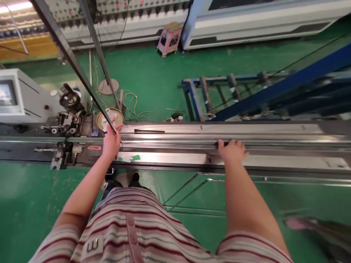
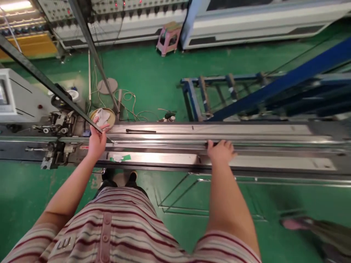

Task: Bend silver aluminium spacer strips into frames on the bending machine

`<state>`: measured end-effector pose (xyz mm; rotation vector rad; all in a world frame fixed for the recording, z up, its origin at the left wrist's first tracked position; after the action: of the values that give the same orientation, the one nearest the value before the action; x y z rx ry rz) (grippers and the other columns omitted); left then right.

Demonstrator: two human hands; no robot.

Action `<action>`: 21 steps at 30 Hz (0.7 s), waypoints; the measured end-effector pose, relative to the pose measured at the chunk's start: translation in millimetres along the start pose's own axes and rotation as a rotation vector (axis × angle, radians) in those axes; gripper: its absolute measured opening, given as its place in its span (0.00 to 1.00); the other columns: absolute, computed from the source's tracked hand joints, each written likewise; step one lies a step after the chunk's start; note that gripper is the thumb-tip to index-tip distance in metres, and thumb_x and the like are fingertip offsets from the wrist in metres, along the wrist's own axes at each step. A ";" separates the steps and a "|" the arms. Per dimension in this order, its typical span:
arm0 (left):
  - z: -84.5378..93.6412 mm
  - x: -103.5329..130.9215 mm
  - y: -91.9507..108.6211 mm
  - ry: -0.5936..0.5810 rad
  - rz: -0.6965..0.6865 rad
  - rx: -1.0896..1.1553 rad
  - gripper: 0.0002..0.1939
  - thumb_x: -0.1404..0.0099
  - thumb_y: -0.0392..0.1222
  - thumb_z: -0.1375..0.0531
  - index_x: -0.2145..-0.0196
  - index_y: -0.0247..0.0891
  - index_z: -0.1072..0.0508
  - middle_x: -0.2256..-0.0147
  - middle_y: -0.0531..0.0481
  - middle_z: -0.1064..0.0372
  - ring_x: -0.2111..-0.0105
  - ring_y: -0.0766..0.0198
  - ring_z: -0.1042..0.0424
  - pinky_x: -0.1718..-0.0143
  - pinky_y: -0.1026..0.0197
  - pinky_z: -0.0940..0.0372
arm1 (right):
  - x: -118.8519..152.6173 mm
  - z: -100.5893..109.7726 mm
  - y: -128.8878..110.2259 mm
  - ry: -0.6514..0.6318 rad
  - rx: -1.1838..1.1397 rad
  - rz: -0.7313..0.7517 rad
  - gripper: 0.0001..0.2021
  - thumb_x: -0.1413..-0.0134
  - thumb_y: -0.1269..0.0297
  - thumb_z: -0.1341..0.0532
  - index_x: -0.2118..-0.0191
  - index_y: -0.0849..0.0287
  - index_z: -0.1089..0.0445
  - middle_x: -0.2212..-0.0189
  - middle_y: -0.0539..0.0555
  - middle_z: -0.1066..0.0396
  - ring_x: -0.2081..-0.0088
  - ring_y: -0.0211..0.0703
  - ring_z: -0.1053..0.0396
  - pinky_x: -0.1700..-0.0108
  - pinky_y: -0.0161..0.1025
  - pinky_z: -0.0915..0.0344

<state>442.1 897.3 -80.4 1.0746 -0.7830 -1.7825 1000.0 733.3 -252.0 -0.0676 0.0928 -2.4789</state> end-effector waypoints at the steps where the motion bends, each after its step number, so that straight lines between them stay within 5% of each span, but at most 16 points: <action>1: 5.8 -0.7 -3.5 0.011 0.005 0.000 0.32 0.28 0.35 0.49 0.30 0.44 0.53 0.45 0.39 0.27 0.48 0.55 0.24 0.45 0.51 0.29 | 3.0 -0.9 -4.8 0.007 0.001 0.006 0.33 0.32 0.51 0.51 0.32 0.72 0.39 0.38 0.83 0.41 0.35 0.70 0.45 0.44 0.65 0.45; 6: 67.4 -7.7 -31.3 0.074 0.039 -0.002 0.31 0.27 0.37 0.49 0.31 0.44 0.54 0.45 0.38 0.28 0.48 0.56 0.24 0.44 0.51 0.29 | 42.3 -1.8 -57.4 0.099 0.047 0.080 0.30 0.33 0.50 0.50 0.41 0.70 0.29 0.46 0.76 0.31 0.41 0.68 0.38 0.43 0.60 0.45; 13: 189.9 -12.8 -91.5 0.119 0.026 -0.031 0.23 0.27 0.39 0.49 0.37 0.41 0.49 0.44 0.36 0.30 0.49 0.57 0.24 0.46 0.51 0.28 | 122.3 -10.3 -167.1 0.205 0.115 0.230 0.33 0.36 0.46 0.48 0.52 0.78 0.26 0.57 0.76 0.27 0.51 0.68 0.32 0.46 0.58 0.44; 21: 328.7 -14.0 -169.3 0.154 0.043 -0.076 0.20 0.28 0.39 0.49 0.41 0.40 0.47 0.44 0.35 0.30 0.49 0.58 0.23 0.47 0.52 0.28 | 210.1 -18.6 -303.0 0.229 0.145 0.270 0.37 0.36 0.42 0.49 0.53 0.81 0.26 0.61 0.78 0.26 0.57 0.70 0.29 0.51 0.57 0.43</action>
<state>87.3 1002.2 -77.6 1.1214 -0.6350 -1.6579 647.9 843.8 -239.7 0.2739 0.0179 -2.2069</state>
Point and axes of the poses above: each hand's wrist, its own x-axis away from the middle knuckle, its own z-axis out of the back of the hand, y = z × x, the point moved 6 cm from there along -x, towards the middle knuckle
